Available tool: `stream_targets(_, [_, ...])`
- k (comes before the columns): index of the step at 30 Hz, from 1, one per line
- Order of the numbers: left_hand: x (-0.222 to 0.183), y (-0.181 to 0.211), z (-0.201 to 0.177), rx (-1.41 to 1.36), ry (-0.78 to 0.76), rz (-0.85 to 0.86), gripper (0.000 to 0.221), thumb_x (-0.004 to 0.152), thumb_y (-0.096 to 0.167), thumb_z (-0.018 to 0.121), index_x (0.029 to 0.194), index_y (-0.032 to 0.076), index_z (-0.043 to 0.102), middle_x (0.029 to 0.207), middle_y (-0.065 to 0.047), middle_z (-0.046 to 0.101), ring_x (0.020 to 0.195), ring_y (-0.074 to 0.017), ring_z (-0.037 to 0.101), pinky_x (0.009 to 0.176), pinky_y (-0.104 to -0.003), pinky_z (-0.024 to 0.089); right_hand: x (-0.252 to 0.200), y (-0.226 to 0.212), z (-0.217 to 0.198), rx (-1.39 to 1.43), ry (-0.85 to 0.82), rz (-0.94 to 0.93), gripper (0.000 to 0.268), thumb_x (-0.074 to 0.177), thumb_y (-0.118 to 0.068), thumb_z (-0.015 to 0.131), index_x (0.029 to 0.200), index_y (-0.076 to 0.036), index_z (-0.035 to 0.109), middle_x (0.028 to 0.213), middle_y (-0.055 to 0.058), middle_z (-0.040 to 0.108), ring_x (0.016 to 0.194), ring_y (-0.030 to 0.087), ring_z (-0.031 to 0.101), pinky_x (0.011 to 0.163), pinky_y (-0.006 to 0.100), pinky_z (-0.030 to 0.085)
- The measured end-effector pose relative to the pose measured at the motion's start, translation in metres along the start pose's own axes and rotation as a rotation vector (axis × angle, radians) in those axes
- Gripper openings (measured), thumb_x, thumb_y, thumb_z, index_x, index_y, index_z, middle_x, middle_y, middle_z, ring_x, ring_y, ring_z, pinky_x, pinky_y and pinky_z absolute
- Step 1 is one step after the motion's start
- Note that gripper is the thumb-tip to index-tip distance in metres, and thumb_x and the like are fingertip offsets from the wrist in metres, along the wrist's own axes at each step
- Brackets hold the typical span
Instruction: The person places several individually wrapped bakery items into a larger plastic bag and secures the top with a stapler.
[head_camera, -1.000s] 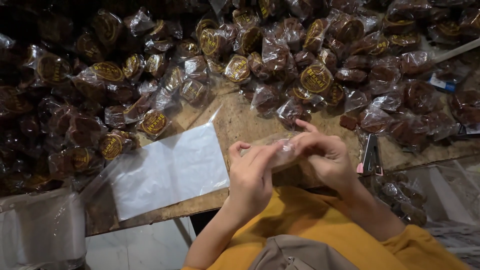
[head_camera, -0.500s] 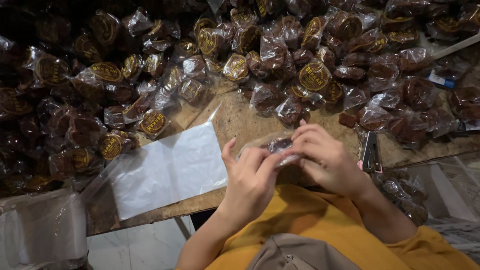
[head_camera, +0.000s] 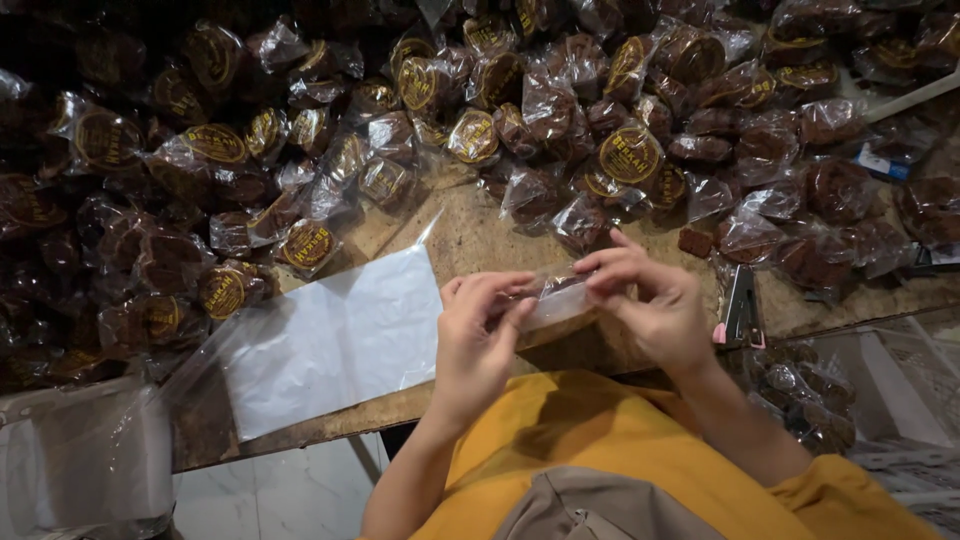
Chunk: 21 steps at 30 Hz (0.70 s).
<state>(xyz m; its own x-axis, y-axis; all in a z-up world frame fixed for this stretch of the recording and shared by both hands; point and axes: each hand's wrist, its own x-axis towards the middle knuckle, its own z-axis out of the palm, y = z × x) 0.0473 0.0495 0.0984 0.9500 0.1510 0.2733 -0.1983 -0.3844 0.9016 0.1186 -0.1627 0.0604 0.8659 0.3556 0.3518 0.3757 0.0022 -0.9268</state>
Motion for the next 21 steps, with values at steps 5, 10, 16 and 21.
stream_targets(5, [0.003,0.005,-0.001,-0.08,0.04,-0.211,0.033,0.092,0.001,0.071,0.125,0.006,0.067,0.09,-0.011,0.072,0.098,-0.0292,0.063,0.099,-0.042,0.045,0.012,-0.023,-0.002,-0.221,-0.188,-0.169,0.035,0.078,-0.007,0.084,0.112,0.0,0.076,0.099,0.014,0.075,0.107,0.035,0.066,0.113,0.055,0.041])
stream_targets(10, [-0.008,0.004,0.007,0.27,-0.006,0.296,0.039,0.076,0.027,0.091,0.104,0.009,0.071,0.092,-0.005,0.063,0.097,-0.0327,0.055,0.098,-0.043,0.046,0.015,-0.029,-0.002,-0.493,-0.268,-0.255,0.012,0.081,-0.008,0.081,0.093,-0.007,0.079,0.09,0.009,0.06,0.106,0.034,0.056,0.105,0.049,0.048])
stream_targets(16, [-0.011,-0.001,0.015,0.569,0.174,0.386,0.015,0.082,0.025,0.085,0.082,0.016,0.072,0.085,0.001,0.056,0.092,-0.0286,0.053,0.086,-0.04,0.043,0.019,0.003,-0.009,-0.236,-0.211,-0.153,0.017,0.088,-0.032,0.079,0.09,-0.015,0.08,0.119,0.008,0.052,0.131,0.034,0.04,0.119,0.049,0.028])
stream_targets(21, [-0.003,0.008,0.006,0.586,0.115,0.334,0.014,0.091,0.018,0.075,0.082,0.011,0.066,0.081,-0.003,0.064,0.091,-0.0296,0.056,0.081,-0.039,0.035,-0.036,0.031,-0.102,-0.924,-0.119,0.539,0.049,0.1,-0.05,0.051,0.126,-0.011,0.066,0.12,0.013,0.065,0.111,0.028,0.064,0.093,0.043,0.054])
